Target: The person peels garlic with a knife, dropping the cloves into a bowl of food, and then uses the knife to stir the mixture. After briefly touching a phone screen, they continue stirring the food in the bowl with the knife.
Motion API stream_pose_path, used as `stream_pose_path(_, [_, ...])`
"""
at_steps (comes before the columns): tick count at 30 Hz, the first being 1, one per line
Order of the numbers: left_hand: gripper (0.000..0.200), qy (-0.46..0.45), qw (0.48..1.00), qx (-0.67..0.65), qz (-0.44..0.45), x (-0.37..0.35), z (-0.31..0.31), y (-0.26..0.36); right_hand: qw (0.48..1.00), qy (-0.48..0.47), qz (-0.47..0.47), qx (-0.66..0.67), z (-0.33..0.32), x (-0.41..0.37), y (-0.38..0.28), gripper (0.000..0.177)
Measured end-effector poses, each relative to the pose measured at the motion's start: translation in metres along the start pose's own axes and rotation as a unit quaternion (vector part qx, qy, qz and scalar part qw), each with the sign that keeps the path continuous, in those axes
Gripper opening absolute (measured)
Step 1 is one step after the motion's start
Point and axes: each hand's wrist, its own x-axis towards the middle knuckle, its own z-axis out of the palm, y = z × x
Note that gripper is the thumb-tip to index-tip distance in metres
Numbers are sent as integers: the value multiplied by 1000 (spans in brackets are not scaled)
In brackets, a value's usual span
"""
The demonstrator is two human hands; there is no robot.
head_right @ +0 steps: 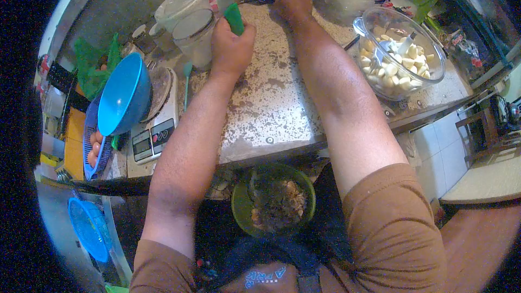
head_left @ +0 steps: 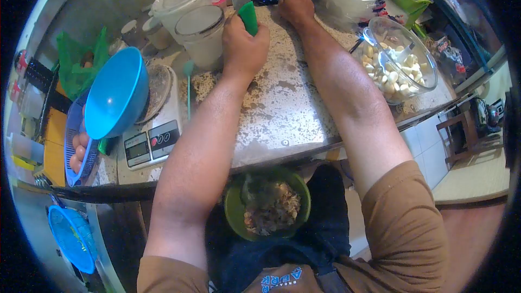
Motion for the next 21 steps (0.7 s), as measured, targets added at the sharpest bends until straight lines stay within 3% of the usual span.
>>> stream_pose_path(5, [17, -2, 1000, -5, 0, 0, -2, 2, 999, -14, 33, 8, -2, 1, -4, 49])
stream_pose_path(8, [16, -3, 1000, -10, -4, 0, -1, 3, 999, 28, 0, 16, 9, 4, 6, 44])
stream_pose_path(21, [17, 4, 1000, -12, 3, 1, 1, 0, 1000, 3, 10, -4, 8, 3, 5, 49])
